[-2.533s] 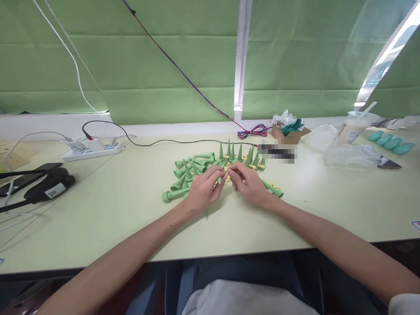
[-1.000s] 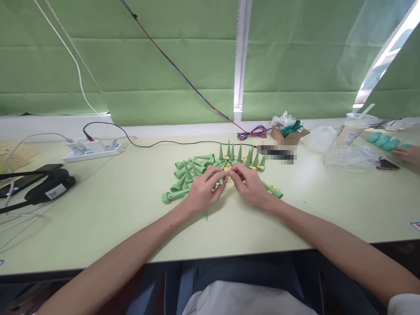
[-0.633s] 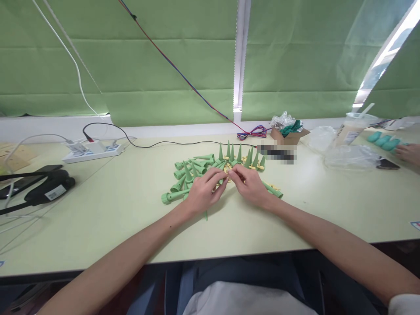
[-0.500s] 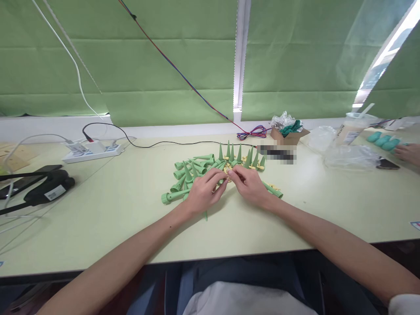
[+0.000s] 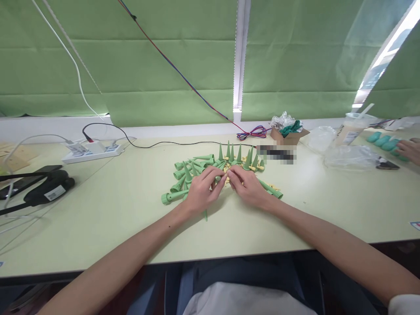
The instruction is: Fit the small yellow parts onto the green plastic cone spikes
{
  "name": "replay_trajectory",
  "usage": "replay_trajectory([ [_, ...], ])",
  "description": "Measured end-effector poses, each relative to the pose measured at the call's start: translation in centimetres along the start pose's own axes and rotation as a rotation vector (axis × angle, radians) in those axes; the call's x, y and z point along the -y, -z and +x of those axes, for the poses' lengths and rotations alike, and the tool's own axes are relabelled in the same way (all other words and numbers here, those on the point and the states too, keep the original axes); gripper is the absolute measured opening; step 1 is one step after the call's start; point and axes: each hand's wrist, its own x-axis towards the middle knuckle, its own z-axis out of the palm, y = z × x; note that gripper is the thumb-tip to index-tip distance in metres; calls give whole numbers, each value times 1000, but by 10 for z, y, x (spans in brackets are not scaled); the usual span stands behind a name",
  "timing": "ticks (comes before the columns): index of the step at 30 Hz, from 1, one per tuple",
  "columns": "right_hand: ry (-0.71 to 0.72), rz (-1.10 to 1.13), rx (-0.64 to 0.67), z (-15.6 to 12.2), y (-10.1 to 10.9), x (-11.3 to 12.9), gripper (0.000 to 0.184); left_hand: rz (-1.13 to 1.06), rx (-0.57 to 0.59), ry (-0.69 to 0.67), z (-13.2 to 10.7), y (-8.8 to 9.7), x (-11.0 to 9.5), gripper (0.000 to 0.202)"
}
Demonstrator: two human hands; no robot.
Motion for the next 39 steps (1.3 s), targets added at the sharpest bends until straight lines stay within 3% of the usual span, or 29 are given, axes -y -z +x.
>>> replay_trajectory([
  [25,49,-127,-22,2,-1,-5,37,-36,51,-19,-3,-1,0,6],
  [39,-14,-73,-38,2,-2,-2,32,-102,31,110,-1,-1,-3,5],
])
